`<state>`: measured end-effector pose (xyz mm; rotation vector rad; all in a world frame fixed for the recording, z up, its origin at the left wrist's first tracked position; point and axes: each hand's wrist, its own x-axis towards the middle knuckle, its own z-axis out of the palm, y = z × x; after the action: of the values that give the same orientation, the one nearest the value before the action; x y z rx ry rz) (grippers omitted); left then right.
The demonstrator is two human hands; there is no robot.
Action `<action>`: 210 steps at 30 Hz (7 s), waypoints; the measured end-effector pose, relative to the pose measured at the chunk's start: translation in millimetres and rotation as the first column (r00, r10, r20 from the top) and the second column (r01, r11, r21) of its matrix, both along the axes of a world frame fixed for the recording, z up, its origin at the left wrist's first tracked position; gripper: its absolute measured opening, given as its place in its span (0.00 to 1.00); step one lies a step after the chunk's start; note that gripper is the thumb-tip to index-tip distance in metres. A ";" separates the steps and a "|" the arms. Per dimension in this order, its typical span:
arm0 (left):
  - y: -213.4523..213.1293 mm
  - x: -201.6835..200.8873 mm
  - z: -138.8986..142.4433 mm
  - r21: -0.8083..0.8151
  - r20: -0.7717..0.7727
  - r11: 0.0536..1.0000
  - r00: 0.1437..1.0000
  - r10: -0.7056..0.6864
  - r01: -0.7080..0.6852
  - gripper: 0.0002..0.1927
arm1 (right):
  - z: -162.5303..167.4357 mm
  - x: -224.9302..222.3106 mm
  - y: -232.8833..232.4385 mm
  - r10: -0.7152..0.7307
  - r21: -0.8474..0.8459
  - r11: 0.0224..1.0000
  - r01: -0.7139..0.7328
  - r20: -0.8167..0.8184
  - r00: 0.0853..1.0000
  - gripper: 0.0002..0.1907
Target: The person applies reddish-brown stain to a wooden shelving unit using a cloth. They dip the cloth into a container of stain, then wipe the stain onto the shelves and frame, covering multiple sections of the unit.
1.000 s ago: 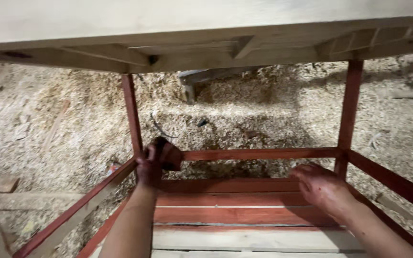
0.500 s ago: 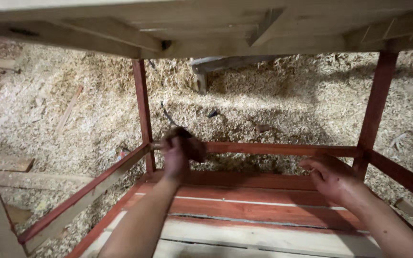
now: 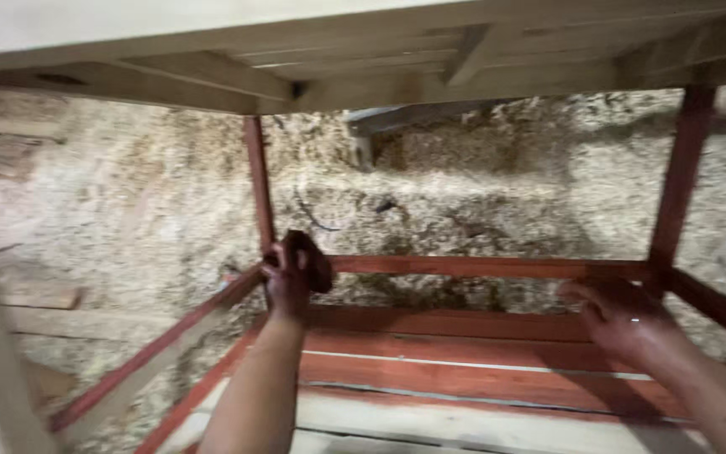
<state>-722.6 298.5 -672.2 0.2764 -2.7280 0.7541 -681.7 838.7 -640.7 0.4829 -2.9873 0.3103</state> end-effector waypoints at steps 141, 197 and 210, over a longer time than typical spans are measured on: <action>-55.8 262.6 171.6 0.482 0.009 0.756 0.860 -0.510 0.443 0.07 | -46.9 -63.2 -464.3 0.822 -0.947 0.303 -0.108 0.202 0.533 0.22; -93.9 318.7 131.4 0.879 -0.419 0.409 0.809 0.413 0.246 0.28 | 71.0 166.0 -538.1 0.386 -0.960 0.274 -0.054 0.058 0.921 0.22; -72.1 319.9 155.0 0.930 -0.313 0.340 0.791 0.526 0.141 0.28 | 21.3 103.0 -556.1 0.172 -0.958 0.250 -0.138 -0.096 0.980 0.20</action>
<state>-402.7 226.4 -517.2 0.9365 -2.1518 -0.9021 -578.7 282.6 -619.4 0.5578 -2.0517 1.9989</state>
